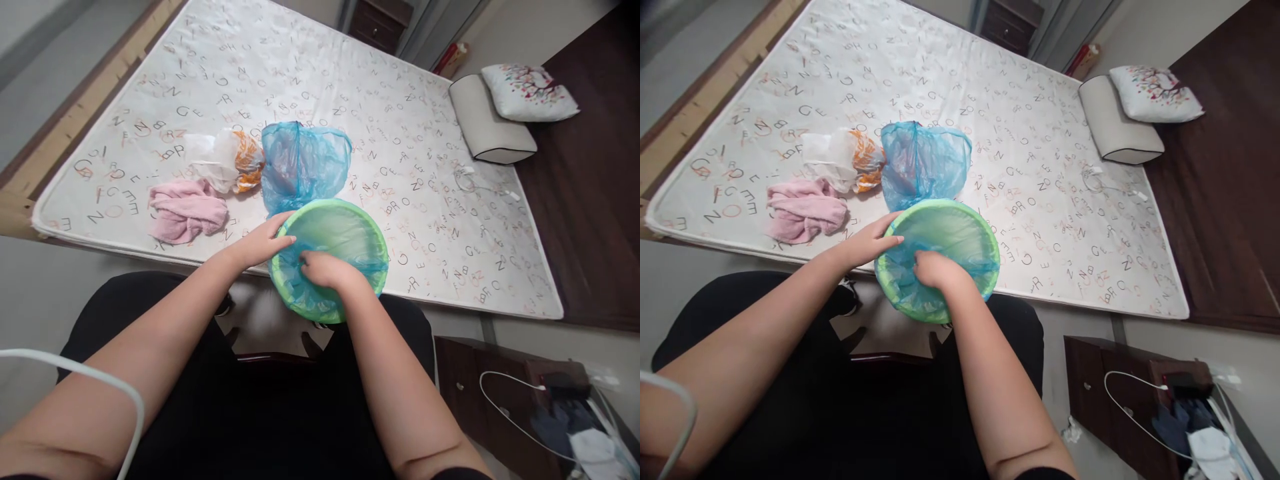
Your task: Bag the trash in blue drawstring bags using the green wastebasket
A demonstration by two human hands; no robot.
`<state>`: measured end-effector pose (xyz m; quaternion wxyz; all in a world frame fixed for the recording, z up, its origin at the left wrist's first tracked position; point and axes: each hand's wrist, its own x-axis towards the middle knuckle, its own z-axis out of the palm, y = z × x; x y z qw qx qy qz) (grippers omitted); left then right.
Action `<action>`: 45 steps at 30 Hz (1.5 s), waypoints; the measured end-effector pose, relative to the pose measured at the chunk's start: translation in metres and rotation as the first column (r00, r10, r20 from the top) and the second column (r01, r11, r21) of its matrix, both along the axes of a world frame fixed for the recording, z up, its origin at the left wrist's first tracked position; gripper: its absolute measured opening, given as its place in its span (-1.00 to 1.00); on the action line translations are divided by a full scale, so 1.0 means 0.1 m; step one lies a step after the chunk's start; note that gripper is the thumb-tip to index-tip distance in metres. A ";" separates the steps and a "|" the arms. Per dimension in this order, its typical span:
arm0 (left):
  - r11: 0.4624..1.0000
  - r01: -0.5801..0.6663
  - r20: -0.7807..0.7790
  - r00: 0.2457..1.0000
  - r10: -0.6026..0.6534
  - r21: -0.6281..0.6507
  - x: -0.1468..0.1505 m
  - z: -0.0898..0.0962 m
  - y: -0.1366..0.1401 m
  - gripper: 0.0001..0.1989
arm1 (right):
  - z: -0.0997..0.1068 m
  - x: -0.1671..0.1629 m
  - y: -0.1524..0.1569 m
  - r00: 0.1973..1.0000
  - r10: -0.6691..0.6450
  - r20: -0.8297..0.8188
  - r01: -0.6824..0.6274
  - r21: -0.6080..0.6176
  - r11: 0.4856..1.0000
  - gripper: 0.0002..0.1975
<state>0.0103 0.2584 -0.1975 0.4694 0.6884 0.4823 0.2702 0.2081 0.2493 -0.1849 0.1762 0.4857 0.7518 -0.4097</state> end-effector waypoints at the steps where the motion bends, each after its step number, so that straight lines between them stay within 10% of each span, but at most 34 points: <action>1: 1.000 0.004 0.005 1.000 -0.004 -0.011 -0.01 -0.01 0.00 -0.26 | 0.00 0.05 0.03 0.999 -0.046 0.014 0.045 0.055 0.997 -0.63; 12: 0.999 0.008 0.007 1.000 -0.008 -0.036 -0.03 -0.02 -0.02 -0.28 | -0.10 0.01 0.06 0.968 -0.192 0.164 0.151 0.230 0.961 -0.56; 16: 0.998 -0.016 -0.016 1.000 0.015 -0.058 -0.04 -0.04 -0.01 -0.29 | -0.08 0.01 0.09 0.982 -0.114 0.152 0.103 0.073 0.992 -0.53; 45: 0.990 -0.077 -0.052 0.996 0.071 -0.119 -0.09 -0.14 0.04 -0.28 | 0.04 0.04 0.09 0.997 -0.028 0.078 0.031 -0.030 0.999 -0.62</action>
